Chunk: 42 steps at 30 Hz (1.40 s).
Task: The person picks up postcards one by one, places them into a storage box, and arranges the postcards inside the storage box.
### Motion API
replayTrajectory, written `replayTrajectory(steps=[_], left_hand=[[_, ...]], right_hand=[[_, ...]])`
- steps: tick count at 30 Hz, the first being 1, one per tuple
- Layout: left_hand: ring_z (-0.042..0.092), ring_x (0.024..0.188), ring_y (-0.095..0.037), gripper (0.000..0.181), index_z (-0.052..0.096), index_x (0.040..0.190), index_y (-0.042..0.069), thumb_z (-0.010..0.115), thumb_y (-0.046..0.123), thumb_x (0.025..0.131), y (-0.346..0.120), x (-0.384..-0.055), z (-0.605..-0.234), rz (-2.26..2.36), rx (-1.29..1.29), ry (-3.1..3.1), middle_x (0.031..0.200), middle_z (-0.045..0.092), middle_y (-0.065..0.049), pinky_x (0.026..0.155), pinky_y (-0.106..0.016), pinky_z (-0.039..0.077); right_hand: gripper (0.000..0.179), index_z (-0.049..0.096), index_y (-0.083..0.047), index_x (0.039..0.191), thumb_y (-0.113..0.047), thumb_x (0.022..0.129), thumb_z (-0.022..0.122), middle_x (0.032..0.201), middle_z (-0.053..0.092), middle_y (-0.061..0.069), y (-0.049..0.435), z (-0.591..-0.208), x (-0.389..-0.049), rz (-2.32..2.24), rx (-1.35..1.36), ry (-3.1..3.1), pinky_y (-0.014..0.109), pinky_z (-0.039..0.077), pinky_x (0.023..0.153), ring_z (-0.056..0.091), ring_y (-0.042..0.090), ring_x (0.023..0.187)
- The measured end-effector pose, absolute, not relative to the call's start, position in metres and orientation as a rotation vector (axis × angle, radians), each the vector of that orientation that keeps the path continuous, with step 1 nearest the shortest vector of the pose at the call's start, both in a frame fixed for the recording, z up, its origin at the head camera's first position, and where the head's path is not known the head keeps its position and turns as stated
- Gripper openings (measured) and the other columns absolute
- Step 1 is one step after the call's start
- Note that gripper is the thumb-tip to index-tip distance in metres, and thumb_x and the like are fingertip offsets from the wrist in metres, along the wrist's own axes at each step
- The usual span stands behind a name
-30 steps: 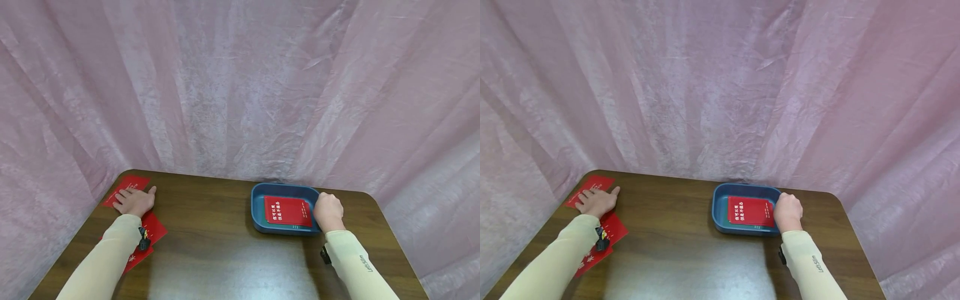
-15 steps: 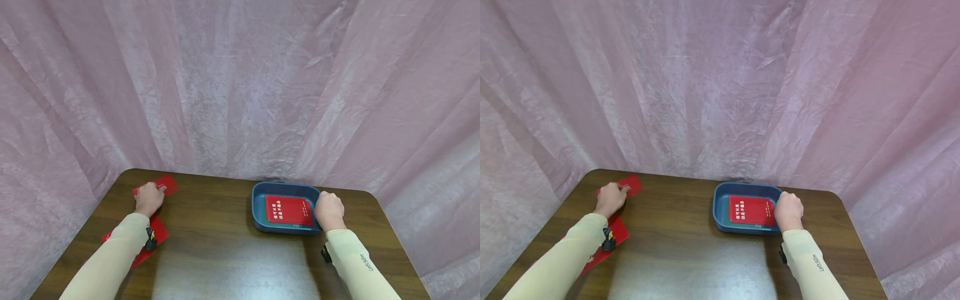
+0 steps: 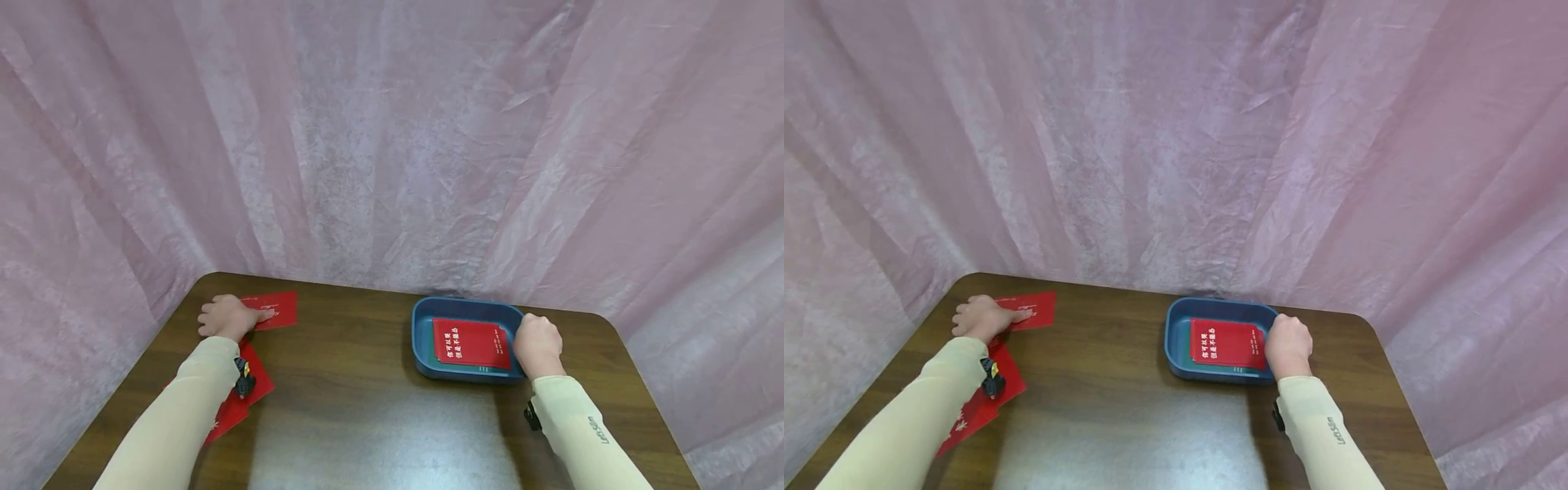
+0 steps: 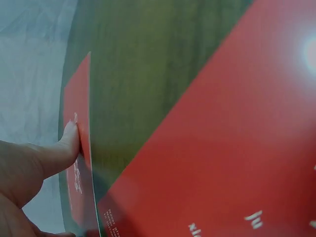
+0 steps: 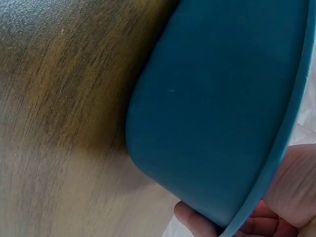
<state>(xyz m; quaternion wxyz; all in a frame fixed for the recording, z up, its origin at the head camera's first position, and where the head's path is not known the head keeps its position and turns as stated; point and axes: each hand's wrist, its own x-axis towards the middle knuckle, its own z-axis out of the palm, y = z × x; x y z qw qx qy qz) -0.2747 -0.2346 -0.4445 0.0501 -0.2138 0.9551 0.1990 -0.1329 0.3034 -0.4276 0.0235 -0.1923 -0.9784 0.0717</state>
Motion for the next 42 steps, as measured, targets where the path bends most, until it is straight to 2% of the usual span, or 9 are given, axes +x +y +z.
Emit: replayTrajectory(steps=[8, 11, 15, 20, 25, 31, 35, 42], left_hand=[[0.04, 0.109, -0.053, 0.11, 0.032, 0.121, -0.017, 0.075, 0.064, 0.06, -0.241, -0.277, -0.442, 0.597, -0.589, 2.834, 0.115, 0.041, -0.038, 0.084, -0.057, 0.033], [0.039, 0.108, -0.051, 0.112, 0.032, 0.123, -0.017, 0.076, 0.063, 0.058, -0.24, -0.276, -0.445, 0.605, -0.584, 2.85, 0.113, 0.041, -0.037, 0.084, -0.057, 0.033], [0.039, 0.107, -0.052, 0.111, 0.033, 0.124, -0.016, 0.082, 0.055, 0.055, -0.236, -0.277, -0.453, 0.703, -0.493, 2.948, 0.116, 0.04, -0.038, 0.086, -0.058, 0.036], [0.051, 0.098, -0.051, 0.1, 0.029, 0.121, -0.009, 0.088, 0.039, 0.055, -0.225, -0.278, -0.458, 0.952, -0.234, 3.016, 0.111, 0.05, -0.038, 0.083, -0.056, 0.044], [0.055, 0.097, -0.042, 0.091, 0.032, 0.125, -0.007, 0.084, 0.035, 0.063, -0.212, -0.277, -0.462, 1.057, -0.034, 3.004, 0.109, 0.056, -0.03, 0.084, -0.051, 0.047], [0.056, 0.105, -0.04, 0.063, 0.043, 0.127, -0.007, 0.071, 0.022, 0.079, -0.193, -0.278, -0.466, 1.194, 0.187, 2.988, 0.114, 0.058, -0.026, 0.09, -0.05, 0.046], [0.053, 0.114, -0.04, 0.053, 0.044, 0.129, -0.005, 0.064, 0.019, 0.086, -0.18, -0.278, -0.463, 1.262, 0.231, 2.966, 0.121, 0.056, -0.026, 0.094, -0.05, 0.044], [0.055, 0.111, -0.037, 0.045, 0.041, 0.134, -0.003, 0.051, 0.017, 0.095, -0.165, -0.273, -0.454, 1.299, 0.29, 2.922, 0.121, 0.056, -0.025, 0.092, -0.05, 0.045]], right_hand=[[0.024, 0.061, 0.009, 0.097, -0.01, 0.083, 0.057, 0.089, 0.064, 0.031, 0.305, -0.428, -0.134, 0.209, -0.59, -3.013, 0.05, 0.05, 0.048, 0.063, 0.042, 0.071], [0.024, 0.061, 0.009, 0.098, -0.01, 0.084, 0.056, 0.09, 0.064, 0.031, 0.306, -0.429, -0.134, 0.212, -0.594, -3.024, 0.05, 0.05, 0.048, 0.063, 0.042, 0.071], [0.025, 0.06, 0.009, 0.099, -0.01, 0.083, 0.057, 0.091, 0.064, 0.031, 0.308, -0.43, -0.133, 0.207, -0.603, -3.032, 0.051, 0.051, 0.05, 0.063, 0.043, 0.073], [0.025, 0.061, 0.009, 0.098, -0.01, 0.083, 0.056, 0.091, 0.064, 0.031, 0.309, -0.43, -0.134, 0.202, -0.603, -3.02, 0.051, 0.05, 0.048, 0.063, 0.043, 0.072], [0.024, 0.061, 0.009, 0.098, -0.009, 0.084, 0.054, 0.091, 0.064, 0.032, 0.308, -0.43, -0.134, 0.2, -0.591, -3.02, 0.051, 0.05, 0.047, 0.063, 0.043, 0.072], [0.025, 0.06, 0.01, 0.099, -0.01, 0.084, 0.057, 0.091, 0.064, 0.031, 0.305, -0.428, -0.133, 0.202, -0.595, -3.023, 0.05, 0.05, 0.047, 0.063, 0.041, 0.07], [0.025, 0.06, 0.01, 0.098, -0.009, 0.084, 0.056, 0.091, 0.064, 0.031, 0.304, -0.427, -0.132, 0.211, -0.605, -3.023, 0.05, 0.051, 0.048, 0.063, 0.041, 0.071], [0.025, 0.061, 0.01, 0.098, -0.009, 0.083, 0.056, 0.091, 0.064, 0.031, 0.305, -0.427, -0.132, 0.224, -0.619, -3.029, 0.05, 0.05, 0.048, 0.063, 0.041, 0.072]])
